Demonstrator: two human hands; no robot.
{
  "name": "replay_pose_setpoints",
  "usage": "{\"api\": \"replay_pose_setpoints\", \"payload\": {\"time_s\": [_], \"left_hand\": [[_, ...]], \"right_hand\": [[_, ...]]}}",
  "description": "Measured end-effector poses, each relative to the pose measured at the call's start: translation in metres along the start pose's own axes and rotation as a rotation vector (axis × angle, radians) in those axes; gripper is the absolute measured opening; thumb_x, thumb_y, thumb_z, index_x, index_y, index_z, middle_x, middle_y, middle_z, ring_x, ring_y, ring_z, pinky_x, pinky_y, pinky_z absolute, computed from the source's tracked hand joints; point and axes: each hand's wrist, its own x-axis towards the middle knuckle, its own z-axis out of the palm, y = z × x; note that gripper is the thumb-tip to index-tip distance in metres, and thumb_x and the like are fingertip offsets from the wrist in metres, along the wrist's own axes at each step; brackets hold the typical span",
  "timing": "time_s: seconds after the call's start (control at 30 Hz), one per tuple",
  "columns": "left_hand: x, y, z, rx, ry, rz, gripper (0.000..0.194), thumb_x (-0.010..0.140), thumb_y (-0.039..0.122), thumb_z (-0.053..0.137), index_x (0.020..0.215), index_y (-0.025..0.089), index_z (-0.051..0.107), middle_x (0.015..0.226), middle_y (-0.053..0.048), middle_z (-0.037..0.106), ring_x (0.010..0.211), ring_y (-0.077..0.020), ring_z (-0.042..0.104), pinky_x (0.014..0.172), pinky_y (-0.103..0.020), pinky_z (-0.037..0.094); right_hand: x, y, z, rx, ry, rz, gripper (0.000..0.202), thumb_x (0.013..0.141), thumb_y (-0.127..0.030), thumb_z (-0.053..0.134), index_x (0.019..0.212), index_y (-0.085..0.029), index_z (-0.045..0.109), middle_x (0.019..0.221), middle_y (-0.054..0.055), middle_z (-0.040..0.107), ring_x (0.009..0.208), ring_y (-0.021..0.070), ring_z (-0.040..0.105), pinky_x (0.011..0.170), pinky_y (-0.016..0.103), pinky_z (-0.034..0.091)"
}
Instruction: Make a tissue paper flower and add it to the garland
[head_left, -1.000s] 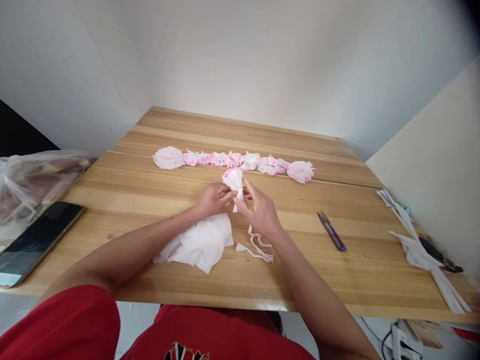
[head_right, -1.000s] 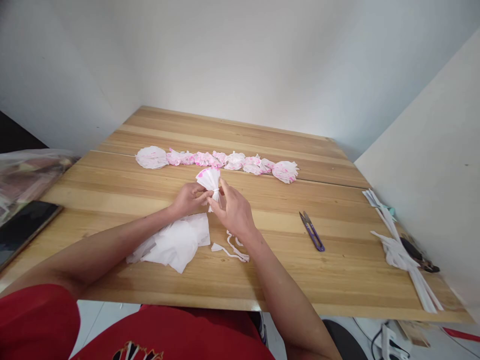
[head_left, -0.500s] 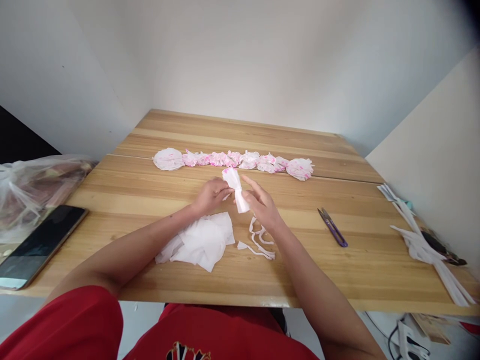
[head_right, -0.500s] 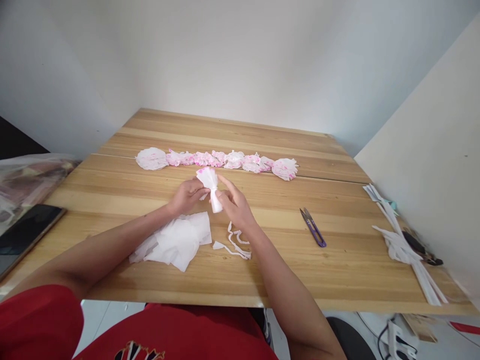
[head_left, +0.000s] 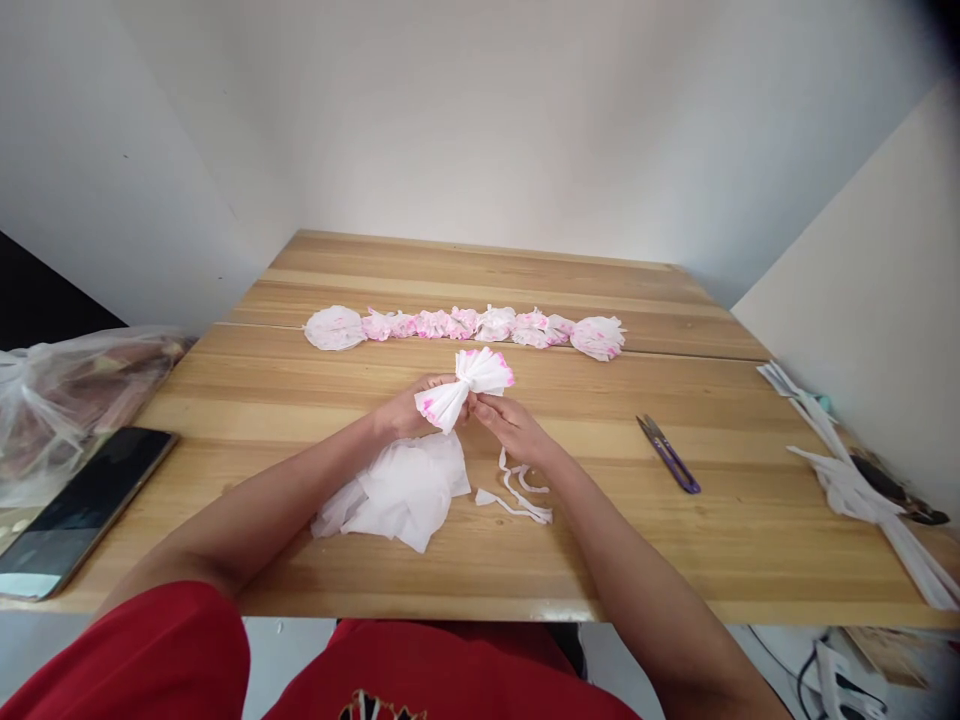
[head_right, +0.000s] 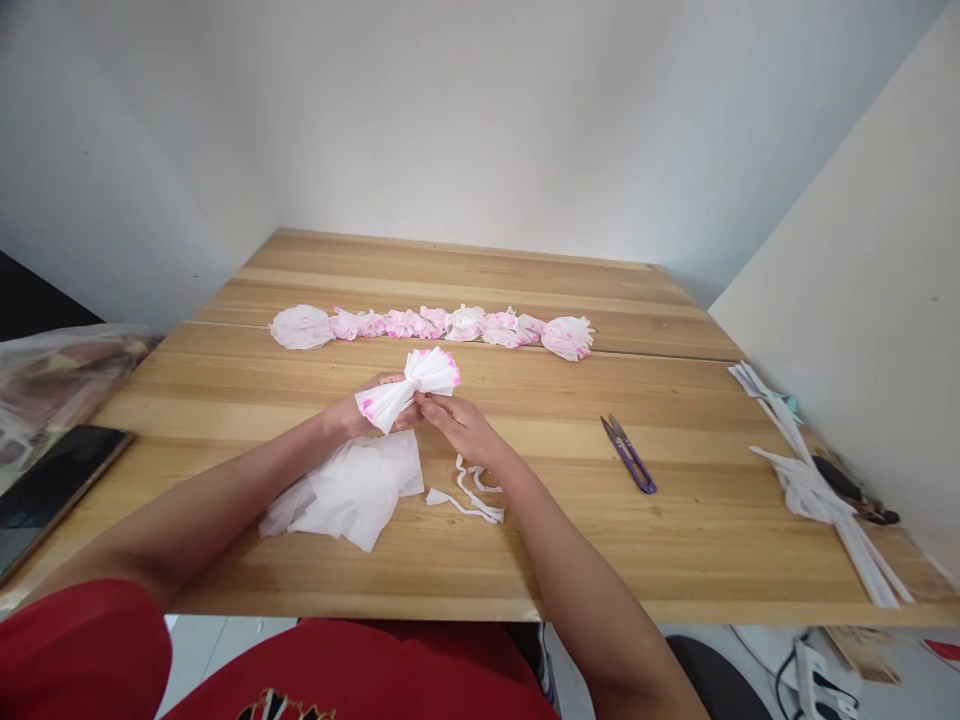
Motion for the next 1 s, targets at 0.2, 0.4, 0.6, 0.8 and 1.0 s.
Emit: {"api": "replay_pose_setpoints", "payload": {"time_s": [0.2,0.4,0.6,0.8,1.0], "left_hand": [[-0.002,0.004,0.002,0.113,-0.055,-0.086,0.027,0.064,0.031,0.076,0.061,0.016,0.054,0.053,0.003,0.047,0.049,-0.0097,0.044,0.056,-0.028,0.035],[-0.004,0.009,0.008,0.204,-0.082,-0.081,0.032,0.064,0.038,0.077,0.059,0.016,0.054,0.052,0.003,0.045,0.051,-0.0111,0.042,0.057,-0.03,0.036],[-0.006,0.015,0.007,0.379,-0.053,-0.02,0.03,0.066,0.036,0.075,0.063,0.016,0.053,0.063,0.001,0.049,0.061,-0.0119,0.044,0.06,-0.026,0.037],[-0.004,0.011,0.004,0.504,0.07,0.022,0.024,0.077,0.036,0.062,0.072,0.014,0.054,0.074,0.0,0.048,0.063,-0.0104,0.039,0.059,-0.024,0.032],[-0.005,0.004,0.003,0.612,-0.052,-0.005,0.019,0.085,0.034,0.049,0.078,0.016,0.053,0.056,0.004,0.044,0.052,-0.0098,0.037,0.054,-0.023,0.032]], "right_hand": [[0.001,0.0,0.006,0.113,-0.037,-0.081,0.045,0.086,-0.064,0.05,0.084,-0.023,0.068,0.087,0.003,0.067,0.097,0.023,0.06,0.096,0.038,0.044],[0.001,-0.012,0.009,0.218,0.088,-0.082,0.033,0.087,-0.052,0.058,0.103,-0.027,0.072,0.122,0.005,0.065,0.119,0.0245,0.056,0.105,0.039,0.042],[0.004,-0.008,0.014,0.32,0.194,-0.061,0.031,0.085,-0.051,0.062,0.098,-0.026,0.075,0.115,0.004,0.071,0.115,0.0236,0.06,0.106,0.037,0.042],[0.006,-0.002,0.018,0.335,0.279,-0.032,0.031,0.085,-0.049,0.062,0.097,-0.023,0.074,0.1,0.005,0.074,0.111,0.0235,0.061,0.1,0.037,0.045],[0.004,0.002,0.019,0.426,0.35,0.026,0.035,0.085,-0.052,0.062,0.095,-0.019,0.071,0.07,0.002,0.069,0.077,0.0196,0.065,0.074,0.032,0.05]]}}
